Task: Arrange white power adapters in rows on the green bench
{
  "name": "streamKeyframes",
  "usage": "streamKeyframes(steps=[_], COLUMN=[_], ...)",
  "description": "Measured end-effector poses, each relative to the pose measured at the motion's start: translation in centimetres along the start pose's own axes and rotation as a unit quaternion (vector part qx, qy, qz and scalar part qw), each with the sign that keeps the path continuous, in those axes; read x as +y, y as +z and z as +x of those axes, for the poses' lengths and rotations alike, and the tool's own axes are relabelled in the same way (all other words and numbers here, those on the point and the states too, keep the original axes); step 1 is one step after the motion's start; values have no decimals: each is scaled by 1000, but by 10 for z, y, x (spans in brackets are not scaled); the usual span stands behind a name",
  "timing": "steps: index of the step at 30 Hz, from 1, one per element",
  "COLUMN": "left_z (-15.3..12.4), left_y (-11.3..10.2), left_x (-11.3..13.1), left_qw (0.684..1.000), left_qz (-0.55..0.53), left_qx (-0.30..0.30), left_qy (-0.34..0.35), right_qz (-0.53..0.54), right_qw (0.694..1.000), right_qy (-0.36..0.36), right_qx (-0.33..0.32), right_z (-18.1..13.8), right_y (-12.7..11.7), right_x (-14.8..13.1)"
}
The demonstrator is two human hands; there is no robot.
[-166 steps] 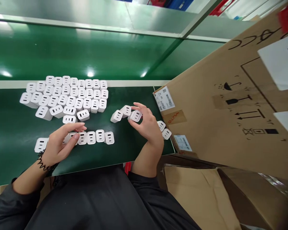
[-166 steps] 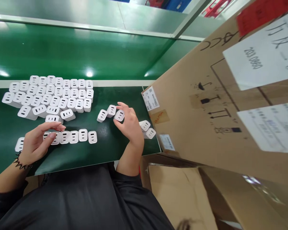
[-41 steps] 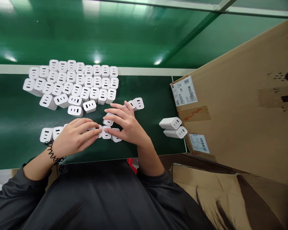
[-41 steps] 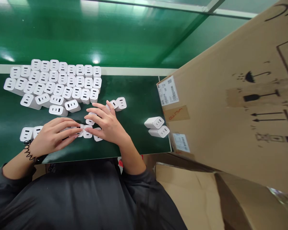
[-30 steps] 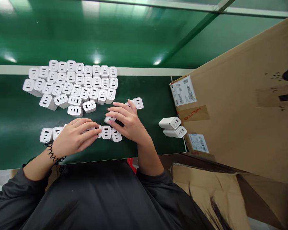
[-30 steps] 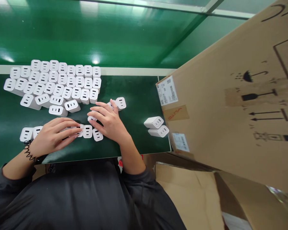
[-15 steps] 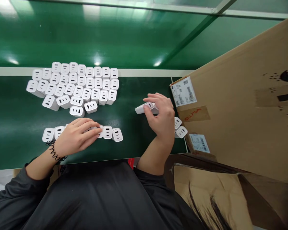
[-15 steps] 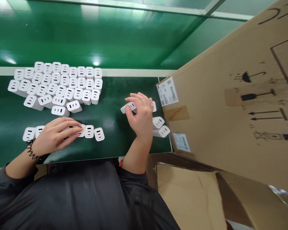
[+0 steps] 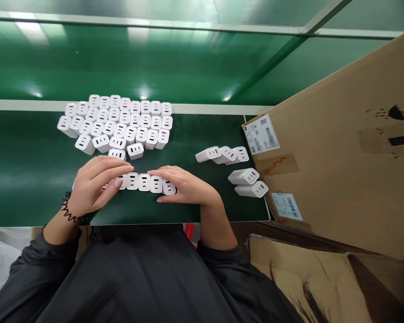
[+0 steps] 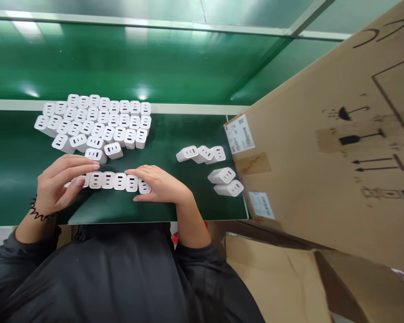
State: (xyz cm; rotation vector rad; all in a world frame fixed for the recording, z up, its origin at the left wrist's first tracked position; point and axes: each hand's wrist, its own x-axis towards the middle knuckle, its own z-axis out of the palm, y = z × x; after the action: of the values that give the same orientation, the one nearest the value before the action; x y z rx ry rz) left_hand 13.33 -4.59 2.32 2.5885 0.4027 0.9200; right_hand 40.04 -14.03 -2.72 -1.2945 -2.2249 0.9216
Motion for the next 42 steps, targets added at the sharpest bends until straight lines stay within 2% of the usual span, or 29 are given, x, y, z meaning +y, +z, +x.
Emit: streamKeyframes(steps=[5,7,11,15,20,26,30,34,37,42], left_z=[-22,-38,-68,-88,-93,-92,-91,-82,-72,-68], left_y=[-20,-24,-28,-31,-24,-11,-20,-28,-26,-18], left_x=[-5,-12,-25,-34,-37,-24,-23,-27,-29,-33], left_qw=[993,987,977,970,954,945,953,973,976,974], left_qz=[69,103,135,73,21,-1,-24,56,113,116], left_qx=[40,38,-18,-79,-95,-53,-54,-76,-106,-126], left_qy=[-91,-121,-167,-218,-282,-324,-296,-208,-156,-151], right_qz=[-33,-44,-69,-84,-81,-85,-83,-85,-93,-95], right_qw=[999,998,996,994,995,994,994,994,992,992], right_qy=[17,12,-6,-20,-7,0,-9,-12,-23,-22], right_qx=[24,35,58,68,60,64,67,68,78,84], right_z=[6,7,9,11,13,12,11,11,12,13], right_y=[5,6,9,13,15,14,15,14,14,14], right_x=[-2,-5,-9,-10,-10,-9,-8,-9,-10,-10])
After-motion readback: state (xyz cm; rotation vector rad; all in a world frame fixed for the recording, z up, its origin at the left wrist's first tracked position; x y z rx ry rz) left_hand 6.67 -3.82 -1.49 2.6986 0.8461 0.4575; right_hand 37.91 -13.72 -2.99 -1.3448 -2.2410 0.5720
